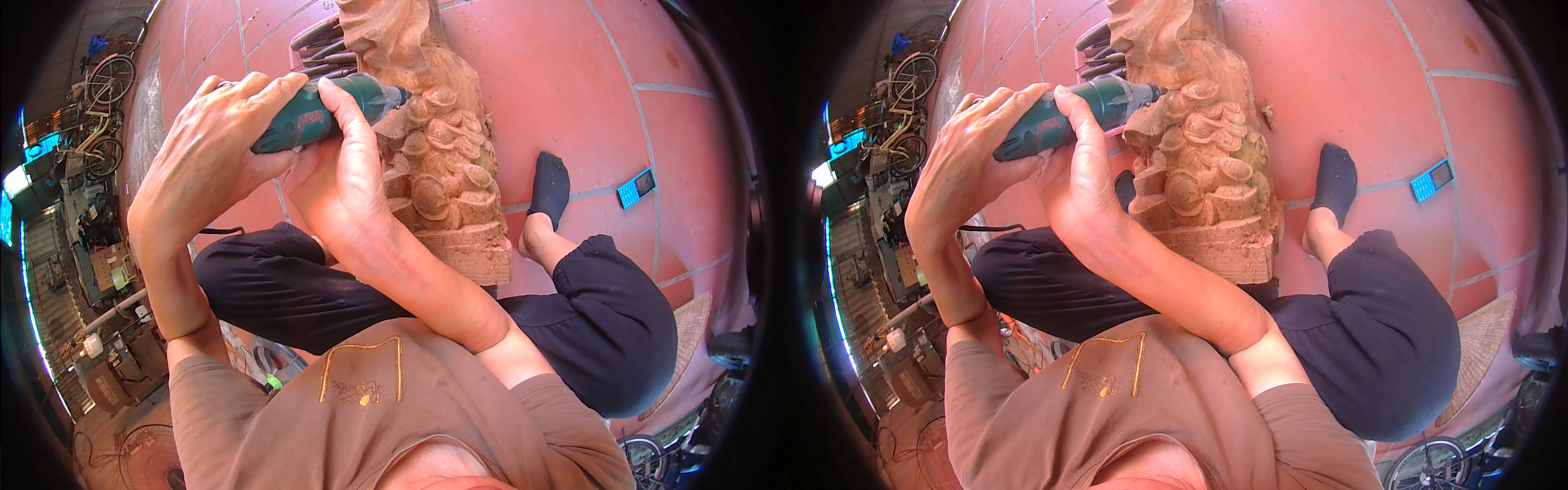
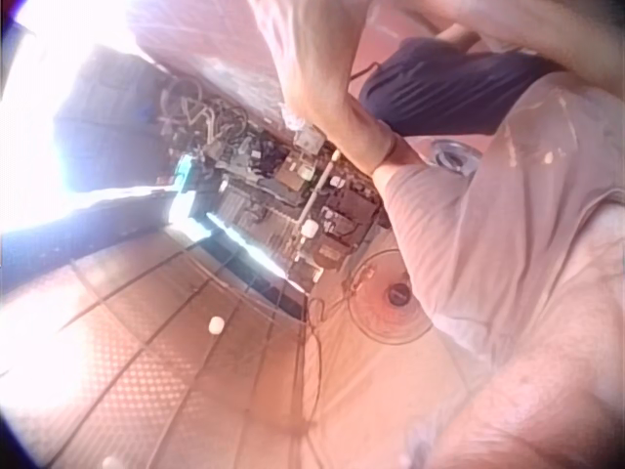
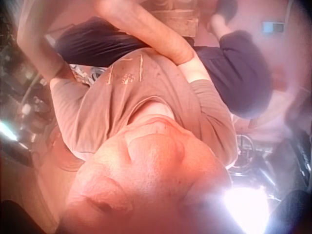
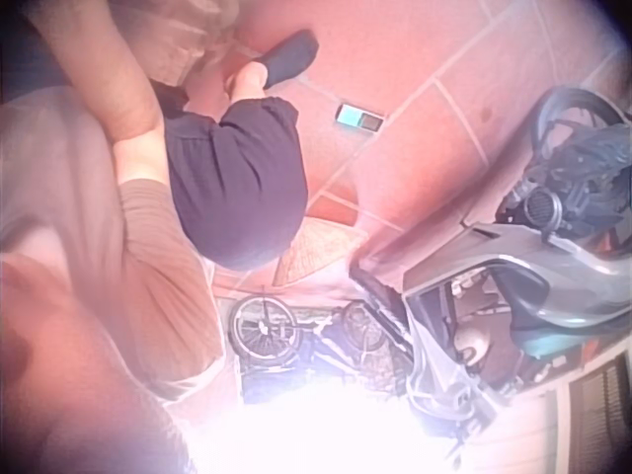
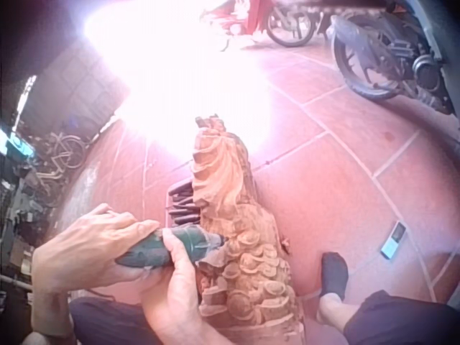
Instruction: The person uses a handheld rotary tool to carve detailed patterns into a large piece of wood. They hold the tool with both hands and work on the surface, creating textured designs.
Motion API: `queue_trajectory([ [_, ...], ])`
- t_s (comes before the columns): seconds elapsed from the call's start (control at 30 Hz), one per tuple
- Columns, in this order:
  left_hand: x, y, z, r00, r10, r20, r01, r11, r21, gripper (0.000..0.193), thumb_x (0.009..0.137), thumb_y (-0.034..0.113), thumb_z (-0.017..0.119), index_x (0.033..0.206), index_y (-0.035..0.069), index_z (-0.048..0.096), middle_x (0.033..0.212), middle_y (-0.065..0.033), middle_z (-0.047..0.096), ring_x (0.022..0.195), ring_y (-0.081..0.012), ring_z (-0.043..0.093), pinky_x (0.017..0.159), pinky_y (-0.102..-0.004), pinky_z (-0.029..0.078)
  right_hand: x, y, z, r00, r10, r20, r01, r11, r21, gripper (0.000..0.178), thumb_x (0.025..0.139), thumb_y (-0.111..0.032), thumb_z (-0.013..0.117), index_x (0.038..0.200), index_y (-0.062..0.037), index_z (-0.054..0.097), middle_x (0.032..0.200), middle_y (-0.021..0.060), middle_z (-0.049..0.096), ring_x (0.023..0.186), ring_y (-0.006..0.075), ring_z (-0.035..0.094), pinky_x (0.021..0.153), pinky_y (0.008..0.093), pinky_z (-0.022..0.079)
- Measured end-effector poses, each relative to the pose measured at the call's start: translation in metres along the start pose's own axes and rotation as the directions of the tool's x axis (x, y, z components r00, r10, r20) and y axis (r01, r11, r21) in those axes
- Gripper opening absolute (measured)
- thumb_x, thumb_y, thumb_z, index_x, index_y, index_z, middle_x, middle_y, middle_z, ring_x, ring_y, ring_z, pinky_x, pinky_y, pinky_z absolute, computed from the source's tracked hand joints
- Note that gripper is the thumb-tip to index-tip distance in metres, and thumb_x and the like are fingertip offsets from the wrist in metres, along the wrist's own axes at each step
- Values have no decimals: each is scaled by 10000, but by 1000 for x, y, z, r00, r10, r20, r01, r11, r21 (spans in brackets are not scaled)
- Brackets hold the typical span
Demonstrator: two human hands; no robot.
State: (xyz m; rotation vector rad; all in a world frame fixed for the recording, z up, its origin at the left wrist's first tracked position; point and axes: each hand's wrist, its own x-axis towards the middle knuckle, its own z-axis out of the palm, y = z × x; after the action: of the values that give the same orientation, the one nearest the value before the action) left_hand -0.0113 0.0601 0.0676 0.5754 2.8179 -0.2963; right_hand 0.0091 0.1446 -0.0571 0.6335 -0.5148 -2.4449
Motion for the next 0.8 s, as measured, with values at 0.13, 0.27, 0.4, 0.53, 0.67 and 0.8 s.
queue_trajectory([
  [0.13,0,1,-1,1000,7,4,-7,1000,8,604,774,183,771,1344,82,597,1122,-141,682,1067,-362,648,1030,-494,459,-1,-1,-1,999,9,33,-9,1000,2,244,997,-244,648,1201,-114,616,1165,2,703,1093,146,652,1015,330,492],
  [0.27,-3,1,0,999,33,-22,-32,999,41,602,770,170,773,1337,70,599,1115,-147,682,1051,-359,650,997,-464,469,-5,1,2,1000,-2,-10,2,1000,-11,229,999,-244,644,1186,-113,627,1165,1,705,1085,142,657,1007,327,499],
  [0.4,-4,1,-1,999,43,-30,-43,999,16,589,762,153,772,1320,52,610,1110,-148,684,1040,-355,651,965,-444,477,-6,1,2,1000,-13,-19,12,1000,-19,218,1002,-244,639,1175,-111,631,1159,-1,707,1076,138,660,998,321,503],
  [0.53,-5,1,-1,999,41,-29,-41,999,2,582,753,140,770,1307,45,620,1104,-149,686,1037,-354,652,950,-435,481,-8,3,2,999,-17,-30,16,1000,-24,215,1005,-244,634,1173,-110,632,1149,-4,708,1068,135,661,993,316,502],
  [0.67,-7,0,1,996,66,-55,-66,998,6,590,746,152,766,1306,41,615,1085,-147,680,1008,-342,652,935,-427,471,-8,5,2,999,-30,-37,30,999,-24,206,1008,-246,628,1164,-111,633,1136,-6,709,1065,130,661,989,311,501],
  [0.8,-8,2,0,995,78,-64,-76,997,29,595,744,157,763,1307,39,613,1068,-145,676,992,-337,651,931,-425,465,-11,6,1,1000,-26,-5,26,999,-18,194,1009,-246,628,1152,-116,633,1132,-12,709,1064,123,659,983,303,501],
])
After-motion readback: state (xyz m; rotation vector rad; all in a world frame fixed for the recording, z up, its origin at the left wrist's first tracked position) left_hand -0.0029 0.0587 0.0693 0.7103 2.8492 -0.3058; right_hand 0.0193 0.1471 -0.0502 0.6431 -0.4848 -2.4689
